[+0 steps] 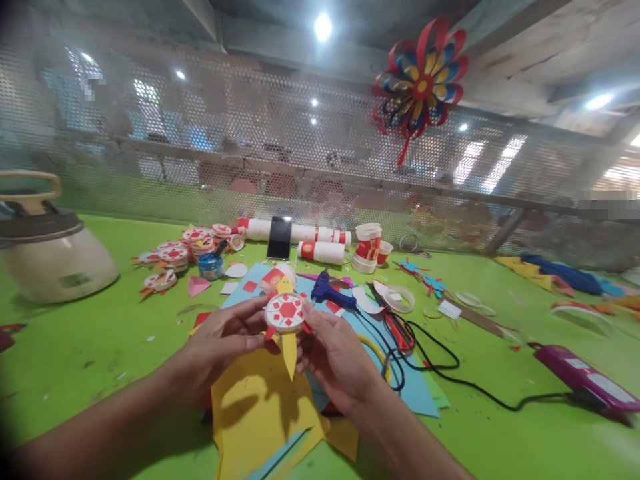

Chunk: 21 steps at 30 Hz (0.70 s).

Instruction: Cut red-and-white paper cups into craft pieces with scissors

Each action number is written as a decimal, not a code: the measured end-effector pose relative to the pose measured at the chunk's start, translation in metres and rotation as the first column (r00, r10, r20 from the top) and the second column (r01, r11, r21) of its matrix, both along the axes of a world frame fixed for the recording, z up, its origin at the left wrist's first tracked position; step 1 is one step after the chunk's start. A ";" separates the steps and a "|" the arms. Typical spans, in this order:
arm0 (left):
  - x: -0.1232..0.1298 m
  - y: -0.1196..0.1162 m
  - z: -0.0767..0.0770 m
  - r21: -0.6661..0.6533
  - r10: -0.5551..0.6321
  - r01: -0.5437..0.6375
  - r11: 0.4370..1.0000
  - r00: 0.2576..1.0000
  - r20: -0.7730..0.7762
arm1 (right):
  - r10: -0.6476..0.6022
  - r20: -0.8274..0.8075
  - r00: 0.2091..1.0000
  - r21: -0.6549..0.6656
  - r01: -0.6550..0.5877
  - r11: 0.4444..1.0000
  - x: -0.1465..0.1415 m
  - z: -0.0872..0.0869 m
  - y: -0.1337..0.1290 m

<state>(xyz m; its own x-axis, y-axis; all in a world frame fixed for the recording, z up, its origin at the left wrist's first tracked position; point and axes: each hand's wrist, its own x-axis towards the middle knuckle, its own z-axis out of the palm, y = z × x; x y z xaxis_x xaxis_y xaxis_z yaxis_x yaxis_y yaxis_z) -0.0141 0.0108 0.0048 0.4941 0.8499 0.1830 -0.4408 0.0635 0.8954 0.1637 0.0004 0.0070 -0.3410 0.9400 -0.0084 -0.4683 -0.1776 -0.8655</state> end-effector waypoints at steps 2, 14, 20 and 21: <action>-0.001 -0.001 0.001 -0.085 0.018 -0.013 0.996 0.998 0.052 | -0.017 0.032 0.999 0.019 0.016 1.000 -0.002 0.001 -0.001; 0.003 -0.002 0.007 -0.121 0.058 -0.079 0.989 0.984 -0.171 | -0.130 0.217 0.968 0.091 0.112 0.989 -0.010 -0.002 -0.003; 0.001 0.001 0.003 -0.198 0.035 -0.071 0.978 0.983 -0.182 | -0.138 0.258 0.956 0.094 0.117 0.989 -0.010 -0.001 -0.002; 0.001 0.002 0.004 -0.196 0.044 -0.080 0.977 0.982 -0.183 | -0.141 0.264 0.954 0.103 0.117 0.988 -0.010 -0.001 -0.002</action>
